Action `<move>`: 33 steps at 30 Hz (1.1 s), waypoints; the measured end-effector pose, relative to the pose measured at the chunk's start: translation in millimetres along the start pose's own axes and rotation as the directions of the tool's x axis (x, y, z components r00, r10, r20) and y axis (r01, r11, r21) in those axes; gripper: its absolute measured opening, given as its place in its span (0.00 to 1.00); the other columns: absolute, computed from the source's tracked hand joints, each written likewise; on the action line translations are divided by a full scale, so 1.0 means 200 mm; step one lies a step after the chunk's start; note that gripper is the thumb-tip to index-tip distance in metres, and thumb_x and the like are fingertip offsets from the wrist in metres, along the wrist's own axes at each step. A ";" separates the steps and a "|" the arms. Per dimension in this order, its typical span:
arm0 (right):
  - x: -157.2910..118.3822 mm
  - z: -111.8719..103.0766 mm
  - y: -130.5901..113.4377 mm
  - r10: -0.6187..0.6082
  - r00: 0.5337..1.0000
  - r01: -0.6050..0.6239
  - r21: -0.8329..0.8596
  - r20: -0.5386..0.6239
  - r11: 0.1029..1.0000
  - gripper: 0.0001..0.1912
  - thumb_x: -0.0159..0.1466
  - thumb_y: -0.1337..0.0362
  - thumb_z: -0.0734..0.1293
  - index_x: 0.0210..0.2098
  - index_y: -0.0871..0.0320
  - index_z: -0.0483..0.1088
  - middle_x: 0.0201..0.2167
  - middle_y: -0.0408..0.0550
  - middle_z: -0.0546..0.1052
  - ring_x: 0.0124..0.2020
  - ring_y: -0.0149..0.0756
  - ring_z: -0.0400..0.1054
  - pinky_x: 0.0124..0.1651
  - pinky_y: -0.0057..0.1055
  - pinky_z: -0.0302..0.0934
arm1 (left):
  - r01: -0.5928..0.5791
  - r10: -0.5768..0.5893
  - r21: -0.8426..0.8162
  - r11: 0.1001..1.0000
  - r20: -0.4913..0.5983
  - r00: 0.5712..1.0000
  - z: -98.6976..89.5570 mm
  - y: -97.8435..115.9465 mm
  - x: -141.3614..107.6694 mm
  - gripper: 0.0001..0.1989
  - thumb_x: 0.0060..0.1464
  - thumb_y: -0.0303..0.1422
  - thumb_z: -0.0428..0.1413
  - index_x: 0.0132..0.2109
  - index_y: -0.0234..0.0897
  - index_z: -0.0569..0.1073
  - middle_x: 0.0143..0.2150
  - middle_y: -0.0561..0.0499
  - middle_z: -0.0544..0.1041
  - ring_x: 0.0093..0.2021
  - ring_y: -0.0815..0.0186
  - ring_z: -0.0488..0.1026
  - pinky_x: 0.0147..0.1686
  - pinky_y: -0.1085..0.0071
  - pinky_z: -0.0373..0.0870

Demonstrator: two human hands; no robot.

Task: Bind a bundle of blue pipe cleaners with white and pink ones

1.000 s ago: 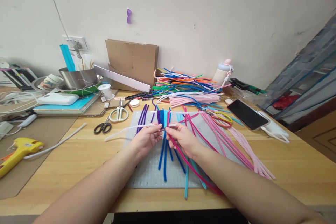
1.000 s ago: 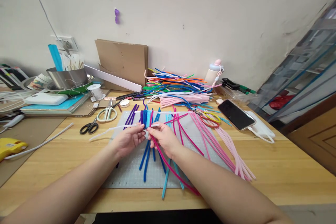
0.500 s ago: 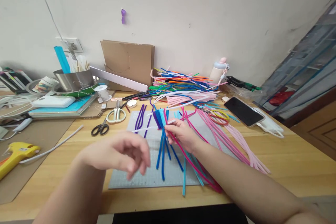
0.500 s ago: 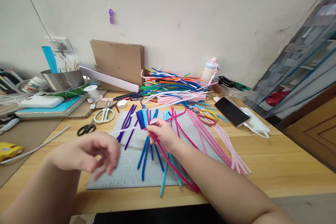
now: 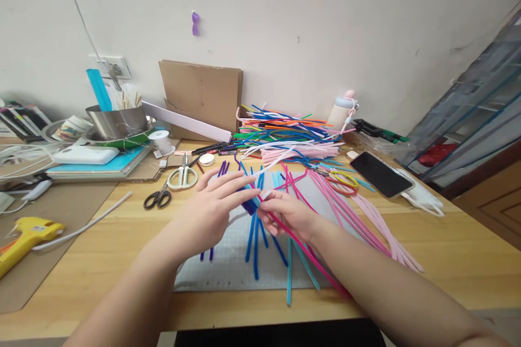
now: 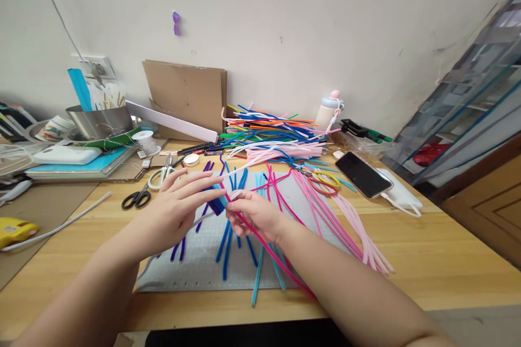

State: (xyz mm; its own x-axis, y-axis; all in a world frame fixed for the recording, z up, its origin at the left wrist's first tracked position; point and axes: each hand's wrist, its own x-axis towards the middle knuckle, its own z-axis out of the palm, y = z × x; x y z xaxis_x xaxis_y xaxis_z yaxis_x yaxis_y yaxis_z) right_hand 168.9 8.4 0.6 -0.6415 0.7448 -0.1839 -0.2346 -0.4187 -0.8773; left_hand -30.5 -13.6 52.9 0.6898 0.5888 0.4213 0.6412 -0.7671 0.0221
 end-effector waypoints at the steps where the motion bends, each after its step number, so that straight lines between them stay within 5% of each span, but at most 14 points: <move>1: 0.00 0.00 0.00 0.000 1.000 -0.001 0.017 0.012 1.000 0.07 0.55 0.63 0.65 0.29 0.59 0.61 0.18 0.38 0.69 0.12 0.25 0.63 0.11 0.17 0.45 | -0.003 0.003 0.036 0.999 -0.002 1.000 0.01 -0.01 0.00 0.27 0.51 0.20 0.46 0.56 0.48 0.63 0.59 0.54 0.63 0.60 0.60 0.55 0.59 0.53 0.40; 9: 0.00 -0.06 -0.06 0.024 0.999 -0.030 0.166 0.039 0.986 0.08 0.56 0.64 0.63 0.24 0.62 0.62 0.17 0.39 0.67 0.11 0.21 0.58 0.10 0.16 0.40 | 0.012 -0.012 0.009 1.000 0.021 1.000 0.06 -0.08 0.01 0.35 0.47 0.35 0.58 0.61 0.49 0.54 0.63 0.50 0.56 0.62 0.55 0.50 0.60 0.51 0.31; 14: 0.01 -0.08 -0.08 0.019 0.996 -0.038 0.224 0.084 0.974 0.07 0.57 0.65 0.62 0.25 0.63 0.63 0.18 0.39 0.66 0.12 0.20 0.57 0.10 0.15 0.41 | -0.062 0.121 -0.302 0.951 0.183 0.976 0.01 -0.11 -0.03 0.58 0.31 0.52 0.61 0.64 0.41 0.41 0.66 0.42 0.41 0.64 0.49 0.42 0.59 0.55 0.45; 16: 0.01 -0.08 -0.07 0.022 0.994 -0.046 0.227 0.106 0.973 0.07 0.57 0.65 0.62 0.24 0.63 0.63 0.18 0.39 0.66 0.11 0.19 0.57 0.10 0.15 0.40 | -0.020 0.062 -0.292 0.956 0.137 0.989 0.00 -0.10 -0.02 0.53 0.35 0.50 0.60 0.64 0.43 0.42 0.66 0.44 0.42 0.64 0.50 0.42 0.59 0.55 0.45; 19: 0.01 -0.06 -0.05 0.055 0.992 -0.078 0.202 0.117 0.976 0.08 0.57 0.65 0.62 0.23 0.63 0.62 0.18 0.40 0.66 0.11 0.20 0.58 0.10 0.16 0.40 | 0.113 -0.116 -0.074 0.991 -0.036 0.993 0.05 -0.06 0.00 0.32 0.51 0.38 0.53 0.62 0.47 0.52 0.64 0.48 0.52 0.63 0.53 0.45 0.59 0.51 0.34; 22: 0.00 -0.02 -0.01 0.089 0.989 -0.110 0.178 0.122 0.978 0.08 0.56 0.64 0.63 0.24 0.62 0.62 0.17 0.40 0.67 0.12 0.22 0.59 0.10 0.16 0.41 | 0.007 -0.006 0.014 1.000 -0.112 0.994 0.12 -0.04 0.02 0.20 0.54 0.31 0.49 0.55 0.48 0.64 0.58 0.52 0.65 0.60 0.58 0.55 0.59 0.52 0.31; 27: 0.00 0.01 0.02 0.084 0.987 -0.105 0.149 0.139 0.983 0.09 0.56 0.63 0.65 0.26 0.62 0.62 0.17 0.39 0.67 0.11 0.21 0.59 0.10 0.16 0.41 | -0.101 0.103 0.017 0.995 -0.204 0.974 0.16 -0.04 0.00 0.14 0.54 0.29 0.49 0.47 0.47 0.71 0.45 0.55 0.76 0.51 0.63 0.67 0.56 0.59 0.44; 33: -0.01 0.01 0.02 0.073 0.994 -0.084 0.149 0.079 0.985 0.11 0.60 0.59 0.62 0.29 0.63 0.65 0.17 0.39 0.67 0.13 0.21 0.60 0.13 0.17 0.47 | -0.006 0.011 0.018 1.000 -0.292 0.956 0.14 -0.05 0.01 0.12 0.52 0.29 0.51 0.42 0.46 0.73 0.41 0.53 0.77 0.44 0.63 0.69 0.49 0.60 0.52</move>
State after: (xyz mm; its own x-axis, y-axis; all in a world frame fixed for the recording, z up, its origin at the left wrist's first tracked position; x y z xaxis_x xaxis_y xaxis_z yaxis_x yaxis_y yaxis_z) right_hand 168.1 4.5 -1.8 -0.7122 0.6693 -0.2118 -0.2859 -0.5521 -0.7832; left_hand -26.1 2.0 27.2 0.5686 0.4800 0.6680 0.6428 -0.7660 0.0032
